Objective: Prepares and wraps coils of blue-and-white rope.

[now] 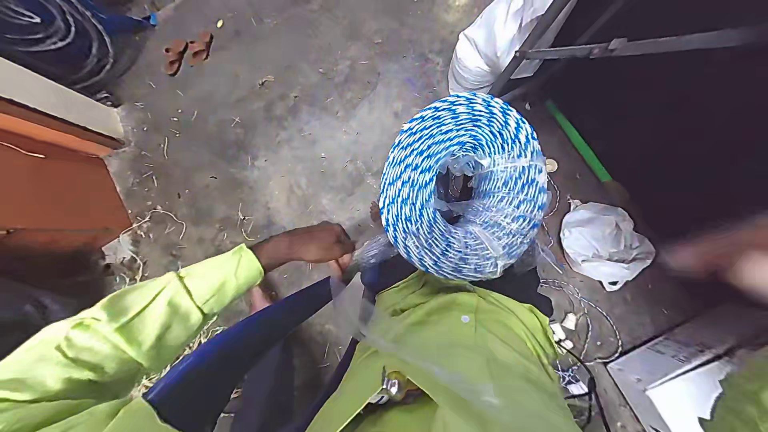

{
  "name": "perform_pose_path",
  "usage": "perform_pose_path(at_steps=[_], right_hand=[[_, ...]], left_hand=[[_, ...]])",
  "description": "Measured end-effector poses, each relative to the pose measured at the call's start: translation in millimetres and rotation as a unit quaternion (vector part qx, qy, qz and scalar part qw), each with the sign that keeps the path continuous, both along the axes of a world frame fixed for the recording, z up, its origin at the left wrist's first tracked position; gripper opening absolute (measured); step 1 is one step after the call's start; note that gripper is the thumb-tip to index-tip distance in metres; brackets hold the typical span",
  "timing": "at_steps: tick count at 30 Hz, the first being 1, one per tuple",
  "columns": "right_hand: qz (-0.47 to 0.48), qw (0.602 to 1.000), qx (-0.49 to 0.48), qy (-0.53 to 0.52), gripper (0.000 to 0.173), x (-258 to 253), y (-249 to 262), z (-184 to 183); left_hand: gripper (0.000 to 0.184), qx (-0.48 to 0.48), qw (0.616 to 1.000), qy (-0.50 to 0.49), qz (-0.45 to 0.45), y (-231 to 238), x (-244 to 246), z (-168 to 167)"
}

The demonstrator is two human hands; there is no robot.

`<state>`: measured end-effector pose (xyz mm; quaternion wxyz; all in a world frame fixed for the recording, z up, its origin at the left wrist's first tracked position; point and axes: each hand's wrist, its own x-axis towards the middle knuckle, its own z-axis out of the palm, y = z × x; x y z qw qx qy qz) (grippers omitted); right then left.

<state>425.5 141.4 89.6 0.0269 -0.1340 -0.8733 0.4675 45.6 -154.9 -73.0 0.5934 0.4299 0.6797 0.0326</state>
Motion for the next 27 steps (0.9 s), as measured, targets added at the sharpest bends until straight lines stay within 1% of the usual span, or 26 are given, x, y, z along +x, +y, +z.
perform_pose_path(at_steps=[1,2,3,4,5,6,7,8,9,10,12,13,14,16,17,18,19,21,23,25,26,27], right_hand=[[-0.107,0.994,0.033,-0.006,0.028,-14,-2,-20],[-0.182,0.98,0.079,-0.011,0.029,-30,-1,-41],[-0.24,0.964,0.118,-0.01,0.031,-46,4,-61],[-0.28,0.951,0.129,-0.007,0.034,-58,13,-82],[-0.311,0.944,0.105,-0.003,0.037,-66,27,-105],[-0.339,0.939,0.054,-0.003,0.042,-72,44,-126],[-0.366,0.93,-0.016,0.0,0.046,-81,59,-145],[-0.383,0.919,-0.096,0.007,0.049,-88,71,-161],[-0.389,0.905,-0.171,0.023,0.05,-97,74,-175],[-0.381,0.896,-0.22,0.054,0.047,-106,73,-188],[-0.322,0.895,-0.282,0.122,0.047,-117,67,-205],[-0.298,0.895,-0.299,0.14,0.048,-119,62,-208],[-0.292,0.891,-0.311,0.155,0.047,-119,59,-208],[-0.302,0.883,-0.318,0.169,0.046,-112,47,-202],[-0.319,0.872,-0.327,0.179,0.044,-108,42,-194],[-0.337,0.855,-0.343,0.195,0.043,-105,39,-187],[-0.362,0.834,-0.359,0.211,0.041,-100,33,-178],[-0.414,0.791,-0.374,0.252,0.041,-90,15,-163],[-0.473,0.762,-0.343,0.279,0.044,-83,-8,-156],[-0.546,0.733,-0.304,0.268,0.046,-80,-37,-164],[-0.572,0.716,-0.3,0.264,0.047,-81,-49,-172],[-0.575,0.71,-0.305,0.268,0.048,-79,-58,-180]], left_hand=[[0.035,0.061,0.995,0.077,-0.02,4,-5,-3],[0.027,0.119,0.985,0.121,0.001,12,-10,-4],[0.03,0.149,0.979,0.124,0.062,25,-13,-3],[0.04,0.162,0.972,0.082,0.152,39,-11,-2],[0.05,0.153,0.959,-0.003,0.24,53,-5,1],[0.059,0.143,0.938,-0.093,0.302,65,4,2],[0.062,0.134,0.918,-0.149,0.343,73,16,1],[0.066,0.141,0.906,-0.171,0.361,76,29,2],[0.073,0.166,0.897,-0.165,0.375,76,40,-1],[0.081,0.187,0.889,-0.158,0.388,76,48,-2],[0.098,0.218,0.869,-0.156,0.417,84,53,-11],[0.1,0.226,0.857,-0.159,0.435,89,53,-16],[0.098,0.231,0.846,-0.158,0.455,94,51,-19],[0.086,0.223,0.831,-0.143,0.489,105,51,-12],[0.081,0.214,0.839,-0.13,0.484,112,48,-2],[0.079,0.205,0.857,-0.118,0.459,121,42,12],[0.075,0.197,0.877,-0.113,0.423,129,36,25],[0.07,0.176,0.91,-0.137,0.35,154,17,43],[0.061,0.135,0.937,-0.151,0.285,196,-1,59],[0.059,0.108,0.964,-0.14,0.199,234,-16,55],[0.058,0.122,0.971,-0.133,0.156,251,-20,45],[0.059,0.147,0.974,-0.125,0.116,264,-21,34]])
